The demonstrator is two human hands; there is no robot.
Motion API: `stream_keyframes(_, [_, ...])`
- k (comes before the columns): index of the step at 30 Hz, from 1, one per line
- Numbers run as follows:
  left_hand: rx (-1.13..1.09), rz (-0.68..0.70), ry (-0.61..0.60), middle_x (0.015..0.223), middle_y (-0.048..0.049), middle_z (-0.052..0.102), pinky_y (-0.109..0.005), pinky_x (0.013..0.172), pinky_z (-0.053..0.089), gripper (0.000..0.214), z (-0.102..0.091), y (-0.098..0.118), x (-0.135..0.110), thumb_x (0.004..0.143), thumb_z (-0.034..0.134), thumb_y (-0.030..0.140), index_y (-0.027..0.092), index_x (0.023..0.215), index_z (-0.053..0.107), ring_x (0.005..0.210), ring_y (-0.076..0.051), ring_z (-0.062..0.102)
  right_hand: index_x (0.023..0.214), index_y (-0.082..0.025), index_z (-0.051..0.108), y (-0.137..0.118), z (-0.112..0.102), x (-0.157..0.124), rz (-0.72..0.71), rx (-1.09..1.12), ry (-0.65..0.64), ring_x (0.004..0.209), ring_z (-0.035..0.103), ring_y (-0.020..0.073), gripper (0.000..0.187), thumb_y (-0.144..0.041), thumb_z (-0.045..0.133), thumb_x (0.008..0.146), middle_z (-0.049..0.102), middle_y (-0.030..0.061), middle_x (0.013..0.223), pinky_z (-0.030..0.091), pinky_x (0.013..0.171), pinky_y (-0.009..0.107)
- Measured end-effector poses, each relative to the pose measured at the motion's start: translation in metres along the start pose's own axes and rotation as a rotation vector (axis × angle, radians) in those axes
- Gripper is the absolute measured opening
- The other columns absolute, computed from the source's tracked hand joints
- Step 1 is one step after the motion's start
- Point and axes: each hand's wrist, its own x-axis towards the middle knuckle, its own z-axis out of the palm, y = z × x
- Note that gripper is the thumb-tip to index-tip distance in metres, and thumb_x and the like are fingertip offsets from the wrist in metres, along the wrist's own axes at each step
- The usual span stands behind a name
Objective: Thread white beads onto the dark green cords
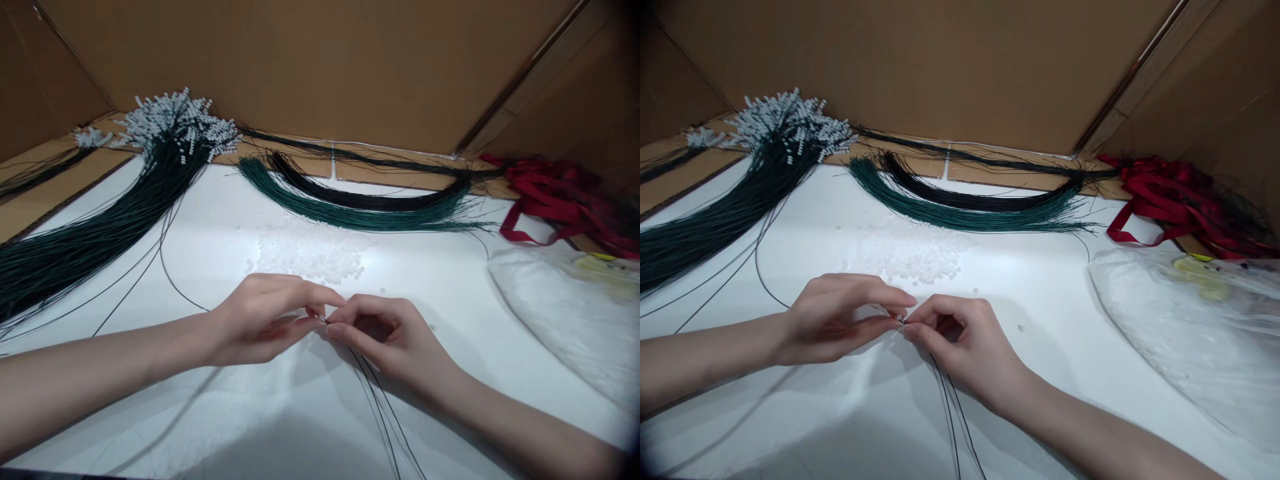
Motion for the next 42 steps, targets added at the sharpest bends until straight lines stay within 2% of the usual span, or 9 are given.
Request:
stream_keyframes(10, [0.021,-0.022,-0.003,0.092,-0.0007,0.074,-0.011,0.075,0.051,0.032,-0.0012,0.0002,0.0000,0.087,0.067,0.006,0.014,0.117,0.062,0.079,-0.005,0.068,0.075,-0.016,0.072,-0.0010,0.0029,0.0024,-0.006,0.025,0.044,0.067,0.061,0.0123,0.010,-0.021,0.069,0.083,0.072,0.0021,0.073,0.047,0.061,0.023])
stream_keyframes(22, [0.015,-0.010,-0.005,0.094,-0.0018,0.075,-0.011,0.075,0.052,0.032,-0.0006,-0.0010,-0.0015,0.086,0.066,0.006,0.014,0.117,0.061,0.080,-0.005,0.069,0.077,-0.016,0.072,0.0007,0.0018,0.0019,-0.028,0.003,0.033,0.068,0.061,0.0126,0.010,-0.022,0.069,0.084,0.073,0.0025,0.074,0.047,0.062,0.024])
stream_keyframes(32, [-0.007,-0.021,-0.008,0.095,-0.0016,0.076,-0.016,0.072,0.056,0.031,-0.0003,-0.0005,0.0007,0.089,0.063,0.007,0.019,0.117,0.061,0.079,-0.008,0.070,0.077,-0.016,0.072,-0.0008,0.0024,0.0022,-0.019,0.004,0.037,0.067,0.060,0.0130,0.010,-0.023,0.069,0.084,0.072,0.0029,0.074,0.046,0.061,0.024])
stream_keyframes(42, [0.034,-0.035,-0.005,0.089,0.0000,0.076,-0.013,0.070,0.056,0.027,-0.0023,0.0021,0.0018,0.088,0.065,0.008,0.018,0.114,0.061,0.076,-0.008,0.071,0.077,-0.016,0.072,0.0010,0.0022,0.0013,-0.026,-0.023,0.029,0.066,0.058,0.0134,0.011,-0.023,0.068,0.085,0.071,0.0033,0.073,0.045,0.061,0.026])
